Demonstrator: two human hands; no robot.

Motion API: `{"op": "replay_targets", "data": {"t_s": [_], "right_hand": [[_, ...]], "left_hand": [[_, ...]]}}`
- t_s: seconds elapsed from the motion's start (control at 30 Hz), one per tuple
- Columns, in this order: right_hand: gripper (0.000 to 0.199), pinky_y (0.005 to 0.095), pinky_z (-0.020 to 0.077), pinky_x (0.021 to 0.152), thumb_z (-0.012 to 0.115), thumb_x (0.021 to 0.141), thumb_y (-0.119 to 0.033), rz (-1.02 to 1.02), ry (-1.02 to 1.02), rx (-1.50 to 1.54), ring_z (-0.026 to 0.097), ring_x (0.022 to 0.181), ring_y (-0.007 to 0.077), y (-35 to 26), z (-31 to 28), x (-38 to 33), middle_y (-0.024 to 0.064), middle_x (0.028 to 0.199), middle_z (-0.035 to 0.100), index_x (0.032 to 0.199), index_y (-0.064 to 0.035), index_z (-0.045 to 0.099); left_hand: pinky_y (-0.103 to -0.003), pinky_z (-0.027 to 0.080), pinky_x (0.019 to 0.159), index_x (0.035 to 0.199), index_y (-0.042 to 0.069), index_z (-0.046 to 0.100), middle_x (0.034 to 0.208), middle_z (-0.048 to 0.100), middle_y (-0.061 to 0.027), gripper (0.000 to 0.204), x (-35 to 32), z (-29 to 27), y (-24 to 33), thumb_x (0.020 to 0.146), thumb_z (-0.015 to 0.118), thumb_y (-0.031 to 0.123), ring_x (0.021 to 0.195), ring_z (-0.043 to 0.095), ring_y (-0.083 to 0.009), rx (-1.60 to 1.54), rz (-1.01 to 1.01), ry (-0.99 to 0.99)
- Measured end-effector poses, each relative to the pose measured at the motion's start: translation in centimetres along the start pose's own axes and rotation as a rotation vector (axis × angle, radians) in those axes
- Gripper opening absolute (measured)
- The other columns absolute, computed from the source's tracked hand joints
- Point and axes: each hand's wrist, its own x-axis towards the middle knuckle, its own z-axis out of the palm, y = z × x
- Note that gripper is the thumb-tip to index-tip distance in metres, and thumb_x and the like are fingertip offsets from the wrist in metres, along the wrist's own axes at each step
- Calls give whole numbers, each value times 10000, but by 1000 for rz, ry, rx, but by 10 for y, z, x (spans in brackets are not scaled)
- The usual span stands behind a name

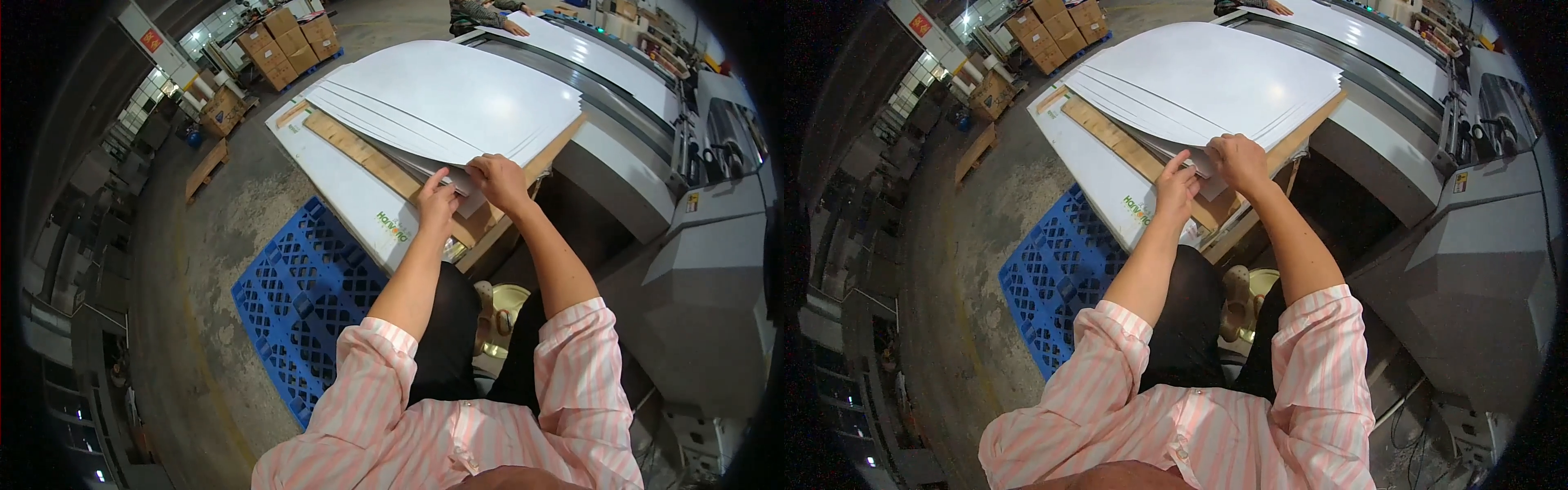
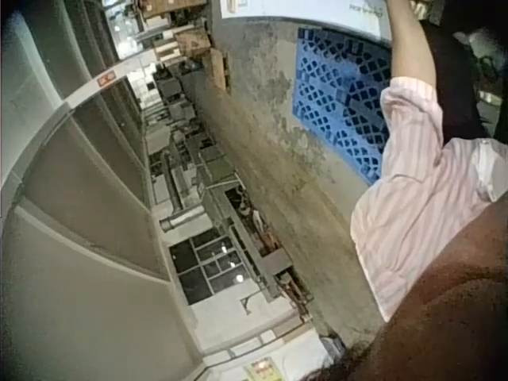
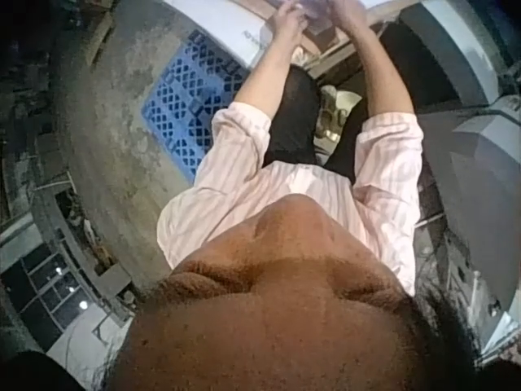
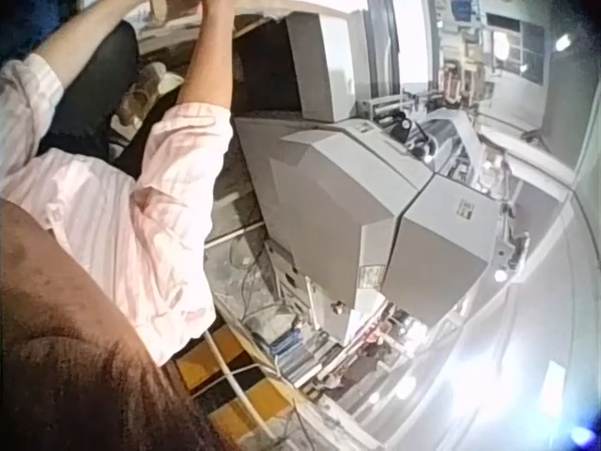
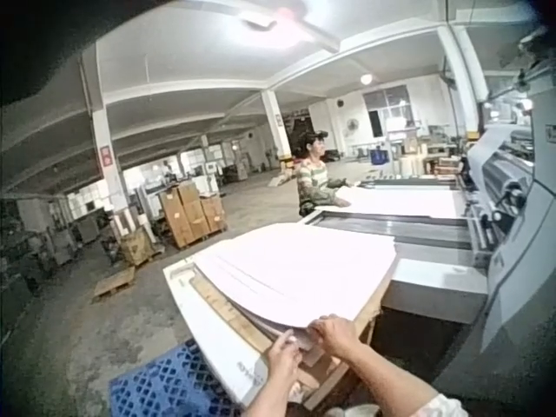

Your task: Separating and aligning large sheets of paper or thin cardboard from a stack for processing.

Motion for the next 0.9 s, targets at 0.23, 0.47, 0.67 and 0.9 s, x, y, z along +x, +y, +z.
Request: {"op": "replay_targets", "data": {"t_s": [0.23,0.47,0.67,0.9], "right_hand": [[134,384,444,626,561,777,-207,27,12,8,564,753,274,1,-3,0,71,761,598,803,-95,631],[116,367,452,611,567,772,-205,-70,67,-119,552,738,251,-9,-4,2,51,729,584,777,-106,627],[139,359,470,607,552,752,-211,-96,21,-183,557,746,240,-14,-5,2,55,725,575,706,-92,606],[134,363,443,559,577,743,-209,112,339,148,550,710,251,-15,-23,15,64,693,559,708,-83,604]], "left_hand": [[-320,504,626,1191,42,415,998,488,-116,397,-10,16,0,809,523,33,778,537,-183,70,82,145],[-303,473,580,881,7,516,735,527,-59,156,1,-1,0,857,512,162,655,532,-167,190,4,-2],[-295,490,593,722,12,524,699,513,-58,135,-3,5,-4,809,433,63,629,532,-168,210,-34,1],[-310,500,611,763,-6,540,752,542,-78,141,-4,6,-2,816,436,72,686,556,-178,197,-45,44]]}}
